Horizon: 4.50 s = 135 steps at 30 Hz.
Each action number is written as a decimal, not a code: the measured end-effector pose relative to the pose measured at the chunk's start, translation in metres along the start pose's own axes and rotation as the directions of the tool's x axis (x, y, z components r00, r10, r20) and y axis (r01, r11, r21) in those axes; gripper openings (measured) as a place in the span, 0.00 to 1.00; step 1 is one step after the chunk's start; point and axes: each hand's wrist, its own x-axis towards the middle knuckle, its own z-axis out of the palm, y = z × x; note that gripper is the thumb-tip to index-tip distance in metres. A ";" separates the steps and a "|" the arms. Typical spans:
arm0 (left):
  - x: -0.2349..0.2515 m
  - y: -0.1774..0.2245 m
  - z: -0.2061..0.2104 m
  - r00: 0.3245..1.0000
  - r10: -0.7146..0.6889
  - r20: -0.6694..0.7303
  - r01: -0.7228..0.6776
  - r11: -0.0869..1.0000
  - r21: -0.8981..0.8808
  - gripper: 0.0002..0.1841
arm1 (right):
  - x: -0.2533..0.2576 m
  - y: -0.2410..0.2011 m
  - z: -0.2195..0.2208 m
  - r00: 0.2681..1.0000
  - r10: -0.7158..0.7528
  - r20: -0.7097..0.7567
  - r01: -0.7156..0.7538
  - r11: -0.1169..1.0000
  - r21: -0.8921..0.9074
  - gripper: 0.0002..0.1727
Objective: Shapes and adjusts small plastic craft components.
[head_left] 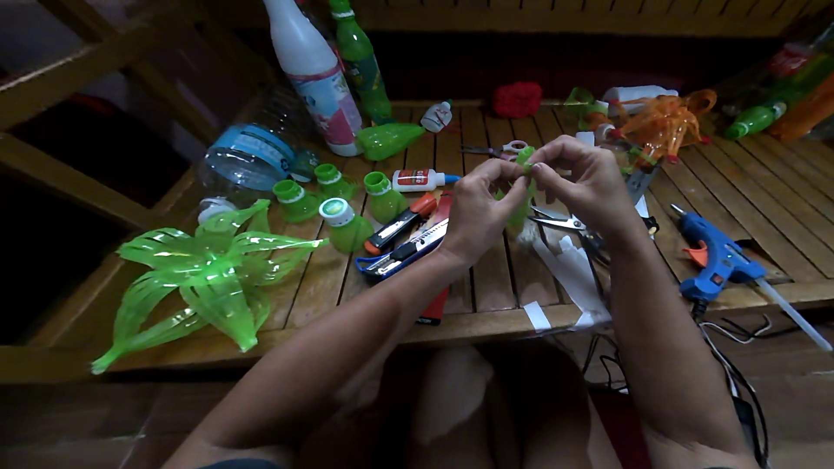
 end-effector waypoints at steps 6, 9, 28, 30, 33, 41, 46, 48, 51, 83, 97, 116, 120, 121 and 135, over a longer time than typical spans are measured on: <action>0.000 0.001 0.000 1.000 -0.001 -0.007 0.001 1.000 0.022 0.07 | -0.001 -0.002 -0.001 0.999 0.046 0.010 -0.046 0.999 -0.018 0.08; 0.000 0.000 0.000 1.000 0.011 -0.013 -0.011 1.000 0.027 0.06 | -0.001 -0.002 -0.001 0.999 0.049 0.002 -0.049 0.999 -0.011 0.07; -0.002 0.000 0.002 0.999 0.047 0.002 -0.047 0.998 0.047 0.07 | 0.000 0.000 0.001 0.999 0.035 -0.003 -0.035 0.999 -0.011 0.04; -0.002 0.000 0.002 0.999 0.048 0.000 -0.048 0.998 0.051 0.07 | -0.001 0.000 0.001 0.999 0.033 0.001 -0.033 0.999 -0.013 0.04; -0.002 0.000 0.002 0.999 0.051 0.003 -0.051 0.995 0.083 0.07 | 0.001 0.002 0.001 1.000 0.024 -0.007 -0.024 1.000 -0.001 0.03; -0.001 0.002 0.000 0.998 0.052 0.020 -0.054 0.994 0.093 0.07 | 0.000 0.000 0.002 0.999 0.029 -0.019 -0.028 0.999 0.031 0.03; -0.001 0.002 0.000 0.999 0.034 0.016 -0.035 0.995 0.090 0.07 | 0.000 -0.002 0.001 0.998 0.058 -0.006 -0.058 0.998 0.022 0.04; -0.001 0.002 0.000 0.999 0.039 0.015 -0.040 0.995 0.089 0.07 | 0.000 -0.003 0.000 0.998 0.056 -0.004 -0.056 0.998 0.018 0.04; -0.003 0.006 -0.002 0.999 0.038 0.035 -0.042 0.994 0.098 0.06 | -0.001 -0.005 0.000 0.998 0.061 -0.004 -0.061 0.998 0.023 0.04; 0.000 -0.003 -0.001 0.996 0.081 0.035 -0.082 0.996 0.033 0.07 | 0.000 0.001 -0.004 1.000 0.002 0.012 -0.003 0.998 0.068 0.02; 0.000 -0.002 -0.005 0.994 0.100 0.050 -0.103 0.992 0.071 0.08 | 0.000 0.000 -0.001 1.000 0.016 0.001 -0.016 0.994 0.104 0.02; 0.003 -0.004 -0.006 1.000 0.005 0.026 -0.006 1.000 0.025 0.07 | 0.002 -0.005 -0.003 0.996 0.037 -0.081 -0.021 0.980 0.199 0.15; 0.003 -0.004 -0.007 1.000 -0.021 0.016 0.021 0.999 0.036 0.08 | 0.002 0.001 -0.007 0.963 -0.032 -0.268 0.102 0.962 0.253 0.10; 0.003 -0.004 -0.007 0.999 -0.029 0.015 0.029 0.999 0.036 0.08 | 0.002 0.000 -0.008 0.960 -0.005 -0.278 0.080 0.963 0.258 0.10; -0.001 0.002 -0.007 0.998 -0.048 0.028 0.049 0.999 -0.005 0.07 | 0.000 0.001 0.000 0.999 0.054 -0.009 -0.054 0.998 -0.025 0.09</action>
